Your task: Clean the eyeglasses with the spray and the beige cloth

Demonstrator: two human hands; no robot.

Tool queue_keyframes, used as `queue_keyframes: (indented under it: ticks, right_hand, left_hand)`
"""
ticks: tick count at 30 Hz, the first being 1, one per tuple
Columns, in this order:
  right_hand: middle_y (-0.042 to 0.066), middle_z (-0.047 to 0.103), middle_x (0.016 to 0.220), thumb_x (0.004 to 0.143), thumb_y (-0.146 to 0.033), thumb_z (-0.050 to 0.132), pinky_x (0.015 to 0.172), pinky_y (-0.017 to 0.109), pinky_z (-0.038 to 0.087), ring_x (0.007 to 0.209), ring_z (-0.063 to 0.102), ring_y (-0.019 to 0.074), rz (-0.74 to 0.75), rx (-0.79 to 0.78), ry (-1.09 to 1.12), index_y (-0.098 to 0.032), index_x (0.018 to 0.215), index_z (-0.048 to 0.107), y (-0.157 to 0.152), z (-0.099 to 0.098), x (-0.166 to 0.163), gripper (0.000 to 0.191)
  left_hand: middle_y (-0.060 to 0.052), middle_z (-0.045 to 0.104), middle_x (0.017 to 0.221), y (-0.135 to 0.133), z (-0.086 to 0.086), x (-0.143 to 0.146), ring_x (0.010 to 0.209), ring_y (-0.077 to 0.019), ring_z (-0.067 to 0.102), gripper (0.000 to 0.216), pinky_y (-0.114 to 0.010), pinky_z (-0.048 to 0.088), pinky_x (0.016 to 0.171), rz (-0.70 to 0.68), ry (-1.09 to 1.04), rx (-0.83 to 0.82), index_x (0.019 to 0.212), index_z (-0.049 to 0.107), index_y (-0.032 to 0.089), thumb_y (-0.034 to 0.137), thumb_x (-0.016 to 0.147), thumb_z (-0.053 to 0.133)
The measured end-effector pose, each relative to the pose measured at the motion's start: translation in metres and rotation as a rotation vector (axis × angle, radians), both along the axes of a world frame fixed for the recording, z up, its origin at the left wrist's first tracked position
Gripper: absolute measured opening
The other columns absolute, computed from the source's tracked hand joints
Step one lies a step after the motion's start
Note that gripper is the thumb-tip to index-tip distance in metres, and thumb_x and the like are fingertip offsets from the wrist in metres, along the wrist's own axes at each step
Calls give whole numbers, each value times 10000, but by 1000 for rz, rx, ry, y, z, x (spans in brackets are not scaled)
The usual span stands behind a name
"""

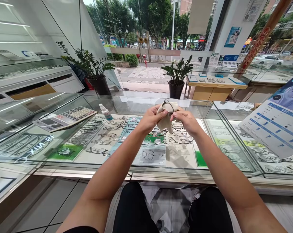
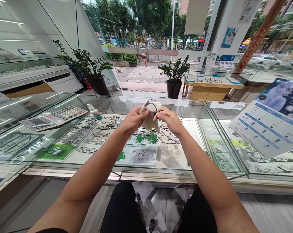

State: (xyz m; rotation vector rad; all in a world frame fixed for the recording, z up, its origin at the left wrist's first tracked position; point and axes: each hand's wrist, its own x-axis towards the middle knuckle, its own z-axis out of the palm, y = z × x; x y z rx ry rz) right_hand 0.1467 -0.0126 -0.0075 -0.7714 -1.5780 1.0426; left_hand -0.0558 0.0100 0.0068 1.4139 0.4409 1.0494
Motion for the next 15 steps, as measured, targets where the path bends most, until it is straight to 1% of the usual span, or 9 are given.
queue_keyframes:
  ticks: [3,5,7,10,12,15]
  right_hand:
    - [67,672,1001,889,-640,802,947,378,477,1045,582,252,14,-20,15,-236,735,843,1,-3,-1,434]
    - [69,670,1031,885,-674,808,924,369,481,1030,588,244,21,-22,15,-233,734,838,2,-4,-1,467]
    - [74,668,1087,878,-725,813,982,383,497,1063,605,249,39,-11,-2,-236,759,850,2,-5,-1,505]
    - [86,671,1170,879,-790,798,1142,442,491,1180,623,283,78,19,-50,-248,821,869,0,-3,1,550]
    - [96,678,1226,893,-807,779,1217,481,468,1252,622,304,98,39,-85,-254,832,867,-1,-2,2,563]
    - [107,679,1291,912,-816,753,1256,510,457,1291,626,320,115,55,-125,-256,832,861,-3,0,3,575]
  left_hand:
    - [-32,762,796,-1,0,-1,746,-149,671,511,-240,505,696,37,16,-2,954,779,152,534,740,1043]
    - [-24,758,794,0,-2,-1,722,-139,660,522,-233,493,675,74,29,-18,957,782,154,503,695,1069]
    - [-23,756,770,1,-5,0,699,-139,655,524,-231,482,650,97,32,-12,952,779,158,490,677,1077]
    - [-14,727,682,0,-7,3,633,-137,627,523,-234,458,604,126,13,14,923,768,163,510,678,1072]
    - [-7,705,641,-2,-6,6,586,-127,598,546,-236,443,578,166,-11,23,883,758,161,556,667,1068]
    - [2,665,594,-5,-5,9,520,-111,548,605,-242,407,531,239,-29,24,792,714,165,661,668,1038]
